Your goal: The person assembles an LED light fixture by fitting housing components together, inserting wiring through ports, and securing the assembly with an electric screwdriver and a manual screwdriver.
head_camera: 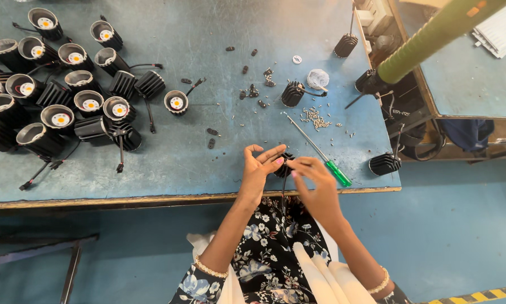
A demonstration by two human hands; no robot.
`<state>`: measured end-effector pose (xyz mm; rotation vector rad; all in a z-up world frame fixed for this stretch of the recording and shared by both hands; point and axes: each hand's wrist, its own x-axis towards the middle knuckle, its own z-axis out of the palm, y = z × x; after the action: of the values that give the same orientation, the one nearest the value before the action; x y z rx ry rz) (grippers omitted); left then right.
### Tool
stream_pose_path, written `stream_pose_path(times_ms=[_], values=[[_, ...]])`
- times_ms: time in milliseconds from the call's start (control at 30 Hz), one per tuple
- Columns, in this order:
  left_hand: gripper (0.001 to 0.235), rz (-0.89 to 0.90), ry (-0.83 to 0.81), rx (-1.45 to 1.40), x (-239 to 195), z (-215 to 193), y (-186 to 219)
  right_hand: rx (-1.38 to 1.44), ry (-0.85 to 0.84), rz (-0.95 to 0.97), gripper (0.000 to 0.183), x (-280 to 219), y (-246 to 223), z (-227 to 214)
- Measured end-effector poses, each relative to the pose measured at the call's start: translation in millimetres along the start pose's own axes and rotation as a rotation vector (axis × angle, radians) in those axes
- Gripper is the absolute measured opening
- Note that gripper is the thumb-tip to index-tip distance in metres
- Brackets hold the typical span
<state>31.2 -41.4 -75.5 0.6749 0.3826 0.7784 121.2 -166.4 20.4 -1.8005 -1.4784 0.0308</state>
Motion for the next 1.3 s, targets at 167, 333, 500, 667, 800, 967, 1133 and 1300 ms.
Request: stream_pose_path(times_ms=[167,333,500,667,800,967,1133,1300], values=[[0.049,0.003,-0.014,-0.004,-1,-1,0,0.599,0.06,0.352,0.021,-10,20,6],[0.049,-0.003,-0.01,0.011,0,-2,1,0.189,0.076,0.236,0.023,-14,1,11],[0.045,-0.01,-0.034,0.074,1,-4,2,0.016,0.063,0.087,0.033,-14,-15,16],[0.07,0.008,-0.476,0.53,14,-16,45,-0.008,0.03,0.096,0.034,-12,-10,17],[0.09,0.151,-0.74,0.832,21,-7,68,0.003,-0.018,0.16,0.033,-11,-9,13],[0.085,0.165,-0.533,0.862,3,10,64,0.041,0.089,0.06,0.027,-12,-11,-16],[0.075,0.367,-0.143,1.203,-27,34,32,-0.085,0.524,-0.067,0.018,6,-3,-60],[0.057,0.473,-0.5,0.935,-12,9,41,0.372,0.464,-0.152,0.075,60,6,-111]])
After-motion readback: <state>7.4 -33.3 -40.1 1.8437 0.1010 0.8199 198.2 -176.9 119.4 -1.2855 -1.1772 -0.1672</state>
